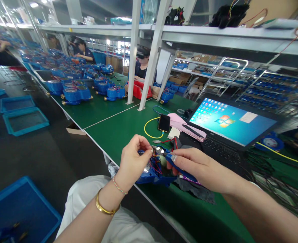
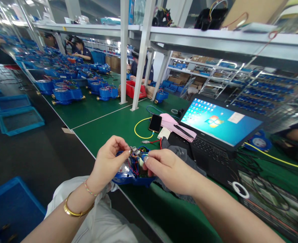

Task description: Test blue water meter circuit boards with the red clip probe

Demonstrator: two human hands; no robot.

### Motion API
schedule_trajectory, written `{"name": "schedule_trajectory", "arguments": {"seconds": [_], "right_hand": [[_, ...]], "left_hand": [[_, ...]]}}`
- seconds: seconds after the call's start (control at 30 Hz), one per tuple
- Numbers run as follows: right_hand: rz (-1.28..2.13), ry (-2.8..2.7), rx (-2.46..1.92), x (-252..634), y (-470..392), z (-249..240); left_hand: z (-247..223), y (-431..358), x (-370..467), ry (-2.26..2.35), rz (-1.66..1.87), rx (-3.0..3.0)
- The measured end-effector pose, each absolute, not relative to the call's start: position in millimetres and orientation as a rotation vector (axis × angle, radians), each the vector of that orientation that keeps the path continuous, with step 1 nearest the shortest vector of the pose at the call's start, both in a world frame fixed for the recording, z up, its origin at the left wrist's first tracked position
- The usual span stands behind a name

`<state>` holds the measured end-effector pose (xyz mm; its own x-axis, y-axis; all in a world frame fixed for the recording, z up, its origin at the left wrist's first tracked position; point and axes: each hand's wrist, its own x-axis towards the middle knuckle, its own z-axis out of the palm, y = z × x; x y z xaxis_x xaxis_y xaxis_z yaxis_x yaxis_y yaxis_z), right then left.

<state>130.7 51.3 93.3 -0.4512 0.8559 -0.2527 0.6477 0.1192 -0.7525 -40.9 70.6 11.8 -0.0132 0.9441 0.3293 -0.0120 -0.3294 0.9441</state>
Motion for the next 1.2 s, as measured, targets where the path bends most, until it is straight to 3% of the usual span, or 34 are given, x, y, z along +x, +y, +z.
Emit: {"name": "schedule_trajectory", "arguments": {"seconds": [0.17, 0.33, 0.53, 0.67, 0.77, 0.97, 1.2], "right_hand": [[1.264, -2.115, -1.448, 139, 53, 101], [1.42, -1.607, -1.284, 155, 107, 111], [1.836, -1.45, -1.436, 127, 210, 61], [1.657, -1.493, -1.514, 108, 244, 30], [1.362, -1.506, -1.524, 120, 245, 34], [1.048, -1.703, -1.455, 193, 181, 59], [0.925, -2.199, -1.632, 229, 115, 27]], "left_hand": [[10, 71, -42, 1.041, 1.462, 1.471], [9, 71, -41, 1.077, 1.465, 1.505], [10, 73, -43, 1.109, 1.42, 1.497], [10, 74, -44, 1.152, 1.391, 1.524], [12, 73, -45, 1.169, 1.376, 1.533], [14, 74, -47, 1.181, 1.35, 1.6], [15, 73, -44, 1.12, 1.418, 1.9]]}}
